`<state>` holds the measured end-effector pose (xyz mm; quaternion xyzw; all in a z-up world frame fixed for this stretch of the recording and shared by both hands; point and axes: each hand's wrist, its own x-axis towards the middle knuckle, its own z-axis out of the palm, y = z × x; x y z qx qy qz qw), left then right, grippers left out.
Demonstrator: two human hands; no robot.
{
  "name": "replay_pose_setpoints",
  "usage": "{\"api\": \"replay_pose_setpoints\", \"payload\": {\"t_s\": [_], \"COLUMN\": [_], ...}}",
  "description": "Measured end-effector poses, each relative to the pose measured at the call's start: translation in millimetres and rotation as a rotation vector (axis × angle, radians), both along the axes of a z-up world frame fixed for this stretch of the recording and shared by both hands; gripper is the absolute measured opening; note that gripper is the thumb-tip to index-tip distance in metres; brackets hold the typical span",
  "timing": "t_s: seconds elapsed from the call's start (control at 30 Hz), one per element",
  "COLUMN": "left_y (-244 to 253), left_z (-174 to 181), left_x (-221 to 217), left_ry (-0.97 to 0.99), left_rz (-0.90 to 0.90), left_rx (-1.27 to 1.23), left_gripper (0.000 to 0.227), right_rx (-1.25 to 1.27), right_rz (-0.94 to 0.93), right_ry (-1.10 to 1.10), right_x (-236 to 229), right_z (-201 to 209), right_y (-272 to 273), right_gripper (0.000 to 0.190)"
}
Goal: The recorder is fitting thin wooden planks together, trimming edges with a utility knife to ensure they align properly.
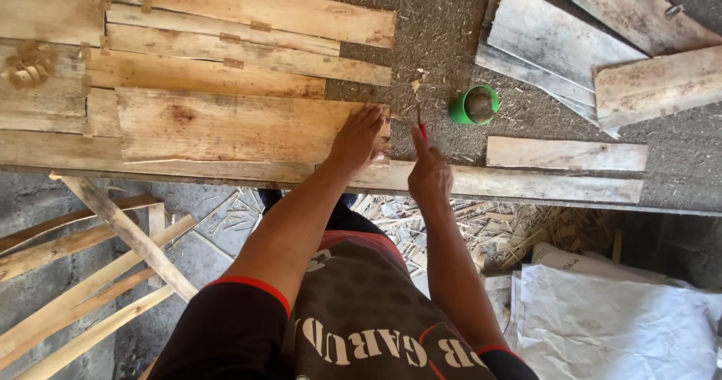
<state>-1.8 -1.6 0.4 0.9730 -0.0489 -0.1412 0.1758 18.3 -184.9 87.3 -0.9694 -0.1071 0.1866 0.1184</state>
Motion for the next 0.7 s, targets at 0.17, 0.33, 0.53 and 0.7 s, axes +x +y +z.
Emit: {"api": "replay_pose_setpoints", "payload": {"t_s": [0.17, 0.33, 0.53, 0.7], "left_y": [13.9, 39.0, 58.9, 62.1], "left_z": [-17.3, -9.7, -0.9, 9.5], "left_x": [30.8, -14.8, -81.1, -148.1], "left_ry": [0.178, -0.063, -0.642, -0.732], "left_rz": [0.004, 0.186, 0.474, 0.963], "left_rx": [-0.117, -0.314, -0.29, -0.548], "left_gripper": [0.089, 0.073, 0.023, 0.007], "right_rx": [0.009, 0.047, 0.114, 0.063], "right_rz": [0.036, 0.09, 0.028, 0.0], "right_ry": [-0.115, -0.135, -0.151, -0.175], "right_x": [34.6, 47.0, 45.2, 42.1], "right_z": [-32.0, -45.4, -61.6, -90.0], "right_y": [17.2, 30.6, 29.6, 9.6], "right_gripper": [0.044, 0.045, 0.025, 0.014]}}
